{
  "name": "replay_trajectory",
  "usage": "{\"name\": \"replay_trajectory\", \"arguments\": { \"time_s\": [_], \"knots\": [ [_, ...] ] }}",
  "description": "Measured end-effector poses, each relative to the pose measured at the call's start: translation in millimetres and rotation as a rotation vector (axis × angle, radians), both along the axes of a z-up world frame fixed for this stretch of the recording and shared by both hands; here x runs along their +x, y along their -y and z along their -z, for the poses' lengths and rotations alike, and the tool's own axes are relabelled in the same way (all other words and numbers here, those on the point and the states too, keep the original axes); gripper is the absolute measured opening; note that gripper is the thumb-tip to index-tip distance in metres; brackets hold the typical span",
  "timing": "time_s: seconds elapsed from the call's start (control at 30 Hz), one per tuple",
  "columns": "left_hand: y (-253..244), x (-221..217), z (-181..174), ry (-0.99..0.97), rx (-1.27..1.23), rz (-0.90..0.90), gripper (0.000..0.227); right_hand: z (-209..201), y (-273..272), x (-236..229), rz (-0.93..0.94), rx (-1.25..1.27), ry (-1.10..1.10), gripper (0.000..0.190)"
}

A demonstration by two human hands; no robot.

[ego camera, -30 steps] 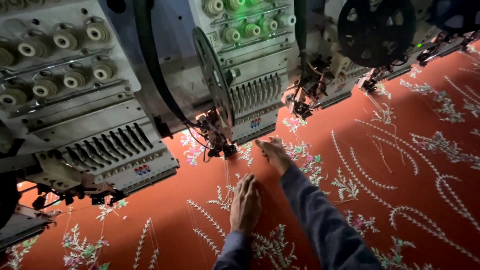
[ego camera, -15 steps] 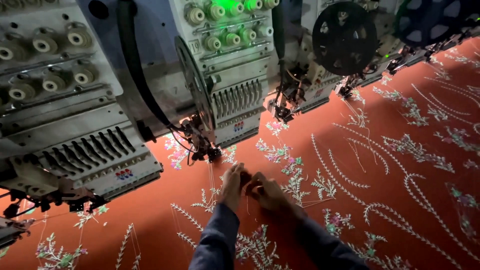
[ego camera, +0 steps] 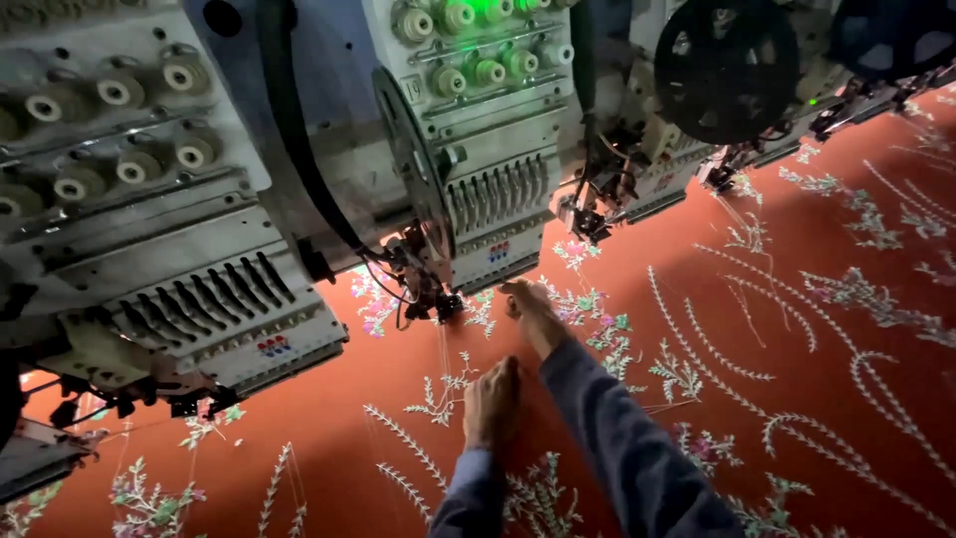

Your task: Threading an industrial multi-head embroidery machine with orange patterned fabric.

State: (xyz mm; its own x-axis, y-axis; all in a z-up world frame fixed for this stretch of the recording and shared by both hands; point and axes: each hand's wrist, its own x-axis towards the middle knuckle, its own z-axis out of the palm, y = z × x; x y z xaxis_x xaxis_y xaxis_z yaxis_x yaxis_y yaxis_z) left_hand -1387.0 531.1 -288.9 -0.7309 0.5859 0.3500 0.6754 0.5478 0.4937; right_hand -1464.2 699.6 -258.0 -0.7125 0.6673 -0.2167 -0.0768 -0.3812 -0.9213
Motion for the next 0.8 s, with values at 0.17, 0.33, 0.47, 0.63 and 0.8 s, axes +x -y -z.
{"name": "replay_trajectory", "arguments": {
  "time_s": [0.17, 0.33, 0.47, 0.63, 0.8],
  "knots": [
    [1.8, -5.5, 6.3, 0.051, 0.113, 0.007, 0.011, -7.8, 12.5, 6.6, -0.094, 0.155, -0.094, 0.018],
    [0.1, -7.4, 4.7, 0.042, 0.157, -0.009, 0.012, 9.4, 5.0, -13.0, -0.040, 0.132, -0.121, 0.016],
    [2.5, -5.2, 1.8, 0.063, 0.157, -0.002, 0.013, -7.5, 6.2, -7.2, -0.152, 0.168, -0.057, 0.017],
    [5.5, -6.4, -9.7, 0.090, 0.150, 0.011, 0.012, -33.2, 17.5, 6.0, -0.157, 0.194, 0.012, 0.019],
    [8.4, -7.3, -17.1, 0.186, 0.285, -0.005, 0.014, -28.9, 17.3, 26.6, -0.115, 0.213, 0.374, 0.073]
  ]
}}
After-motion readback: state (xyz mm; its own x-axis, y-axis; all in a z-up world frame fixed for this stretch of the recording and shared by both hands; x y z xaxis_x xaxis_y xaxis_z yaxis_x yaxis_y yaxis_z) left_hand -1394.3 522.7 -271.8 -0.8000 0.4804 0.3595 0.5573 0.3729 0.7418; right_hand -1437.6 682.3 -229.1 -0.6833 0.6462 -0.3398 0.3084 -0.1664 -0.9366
